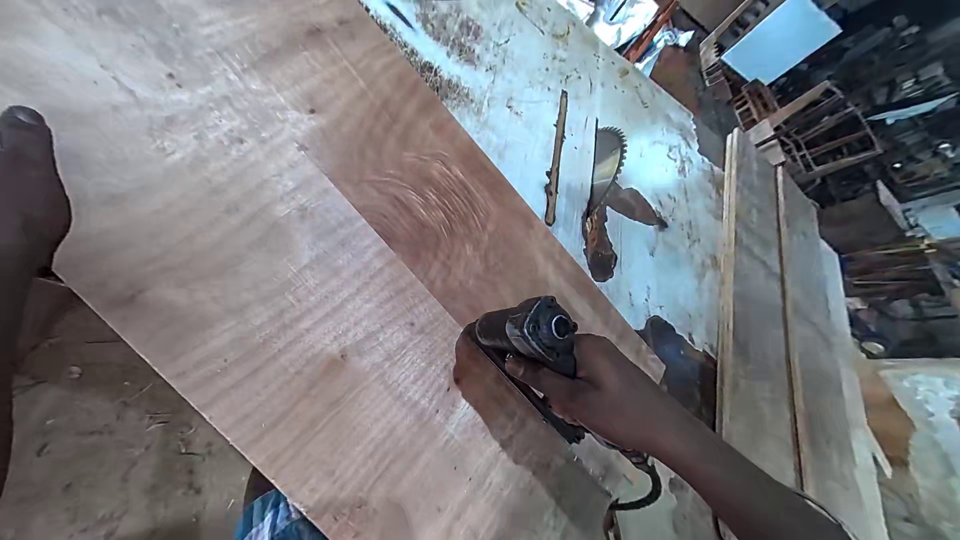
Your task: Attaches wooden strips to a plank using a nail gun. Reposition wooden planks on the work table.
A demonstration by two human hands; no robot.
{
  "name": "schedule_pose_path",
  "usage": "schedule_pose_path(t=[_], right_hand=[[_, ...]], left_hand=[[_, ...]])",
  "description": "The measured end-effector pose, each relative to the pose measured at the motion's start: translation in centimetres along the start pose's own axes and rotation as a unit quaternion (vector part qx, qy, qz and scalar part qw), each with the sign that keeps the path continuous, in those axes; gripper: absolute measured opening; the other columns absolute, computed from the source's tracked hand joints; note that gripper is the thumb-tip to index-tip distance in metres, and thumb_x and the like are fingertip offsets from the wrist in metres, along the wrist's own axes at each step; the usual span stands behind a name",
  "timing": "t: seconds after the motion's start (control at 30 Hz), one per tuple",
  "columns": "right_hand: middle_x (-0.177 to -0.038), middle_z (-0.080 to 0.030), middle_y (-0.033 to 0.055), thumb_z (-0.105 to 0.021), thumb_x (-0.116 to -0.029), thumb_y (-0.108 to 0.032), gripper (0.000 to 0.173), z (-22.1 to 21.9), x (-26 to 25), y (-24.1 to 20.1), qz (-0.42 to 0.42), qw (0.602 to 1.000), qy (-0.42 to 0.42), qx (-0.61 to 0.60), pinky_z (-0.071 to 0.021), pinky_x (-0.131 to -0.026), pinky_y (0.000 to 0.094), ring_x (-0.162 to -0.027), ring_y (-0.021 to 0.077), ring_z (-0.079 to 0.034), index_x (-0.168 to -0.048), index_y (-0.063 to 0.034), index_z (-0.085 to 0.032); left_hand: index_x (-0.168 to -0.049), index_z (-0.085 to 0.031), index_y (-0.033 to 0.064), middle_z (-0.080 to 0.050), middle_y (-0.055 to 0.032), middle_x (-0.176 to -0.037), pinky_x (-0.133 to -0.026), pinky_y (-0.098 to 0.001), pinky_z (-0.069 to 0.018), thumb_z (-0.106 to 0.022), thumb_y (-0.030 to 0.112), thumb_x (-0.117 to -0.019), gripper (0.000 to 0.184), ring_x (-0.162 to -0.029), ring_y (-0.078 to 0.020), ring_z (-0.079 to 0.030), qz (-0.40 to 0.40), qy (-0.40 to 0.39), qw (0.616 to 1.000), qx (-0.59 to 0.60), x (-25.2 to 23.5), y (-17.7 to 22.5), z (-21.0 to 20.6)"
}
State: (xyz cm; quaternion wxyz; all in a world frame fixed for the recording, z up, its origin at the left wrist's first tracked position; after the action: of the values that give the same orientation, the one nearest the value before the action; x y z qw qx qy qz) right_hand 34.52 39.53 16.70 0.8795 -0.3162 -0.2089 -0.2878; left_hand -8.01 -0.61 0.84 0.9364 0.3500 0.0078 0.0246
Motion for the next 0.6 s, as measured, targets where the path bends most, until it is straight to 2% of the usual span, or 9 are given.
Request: schedule_pose_path(t=[0.1, 0.17, 0.3, 0.47, 0.53, 0.6], right_hand=[[-0.066, -0.065, -0.0022, -0.063, -0.0955, -0.059, 0.037, 0.0, -0.8, -0.7, 0.013, 1.000, -0.003, -0.012, -0.0580, -0.053, 0.0304, -0.054, 0.0112, -0.064, -0.095, -0.0223, -0.069], [-0.068, -0.065, -0.0028, -0.062, -0.0957, -0.060, 0.038, 0.0, -1.2, -1.3, 0.023, 1.000, -0.005, -0.016, -0.0582, -0.055, 0.0306, -0.055, 0.0105, -0.064, -0.097, -0.0232, -0.070], [-0.067, -0.066, -0.0024, -0.062, -0.0958, -0.060, 0.038, 0.0, -1.9, -2.4, 0.029, 0.999, -0.008, -0.026, -0.0587, -0.055, 0.0301, -0.055, 0.0105, -0.064, -0.098, -0.0227, -0.070], [-0.061, -0.063, -0.0005, -0.060, -0.0947, -0.065, 0.045, -0.1, -2.8, -3.6, 0.046, 0.999, -0.001, -0.011, -0.0560, -0.049, 0.0313, -0.049, 0.0128, -0.062, -0.090, -0.0221, -0.070], [-0.061, -0.064, 0.0001, -0.059, -0.0937, -0.068, 0.047, -0.1, -3.1, -3.9, 0.041, 0.999, -0.002, -0.008, -0.0562, -0.048, 0.0320, -0.049, 0.0132, -0.062, -0.090, -0.0218, -0.070], [-0.062, -0.065, 0.0000, -0.059, -0.0936, -0.068, 0.047, 0.0, -3.5, -4.2, 0.047, 0.999, 0.003, -0.006, -0.0562, -0.047, 0.0331, -0.049, 0.0139, -0.063, -0.092, -0.0225, -0.071]], left_hand=[[-0.140, -0.056, 0.0094, -0.060, -0.0253, -0.135, -0.105, -0.0676, -0.0414, -0.023, 0.093, -0.0849, 0.106, -0.130, -0.0369, -0.056, 0.054, 0.032, 0.998, 0.012, -0.3, -1.5, 0.2], [-0.144, -0.054, 0.0154, -0.059, -0.0205, -0.140, -0.109, -0.0637, -0.0414, -0.029, 0.094, -0.0835, 0.102, -0.133, -0.0324, -0.055, 0.059, 0.044, 0.997, 0.024, -0.8, -2.0, 0.1], [-0.147, -0.052, 0.0228, -0.058, -0.0154, -0.144, -0.110, -0.0625, -0.0418, -0.031, 0.094, -0.0832, 0.098, -0.136, -0.0290, -0.054, 0.065, 0.053, 0.996, 0.023, -1.5, -3.0, 0.0], [-0.156, -0.038, 0.0191, -0.054, -0.0220, -0.146, -0.107, -0.0698, -0.0401, -0.029, 0.103, -0.0713, 0.119, -0.136, -0.0374, -0.052, 0.136, 0.043, 0.990, 0.004, 0.7, -1.8, 1.2], [-0.159, -0.032, 0.0186, -0.048, -0.0202, -0.153, -0.112, -0.0666, -0.0362, -0.035, 0.101, -0.0719, 0.120, -0.142, -0.0350, -0.046, 0.140, 0.049, 0.989, 0.012, 1.5, -0.5, 1.9], [-0.159, -0.034, 0.0199, -0.048, -0.0175, -0.153, -0.114, -0.0639, -0.0362, -0.036, 0.099, -0.0729, 0.117, -0.143, -0.0317, -0.046, 0.126, 0.058, 0.990, 0.013, 0.8, -0.9, 1.8]])
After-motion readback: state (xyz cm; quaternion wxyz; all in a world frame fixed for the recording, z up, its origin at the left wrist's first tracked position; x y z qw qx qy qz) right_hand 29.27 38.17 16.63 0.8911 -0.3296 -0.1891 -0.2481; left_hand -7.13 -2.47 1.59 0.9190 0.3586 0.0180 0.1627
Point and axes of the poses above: each hand's wrist, its own x-axis away from the middle knuckle, its own z-axis out of the back of the hand, y = z × x, the point moved 7 cm from there along -x, towards the middle knuckle
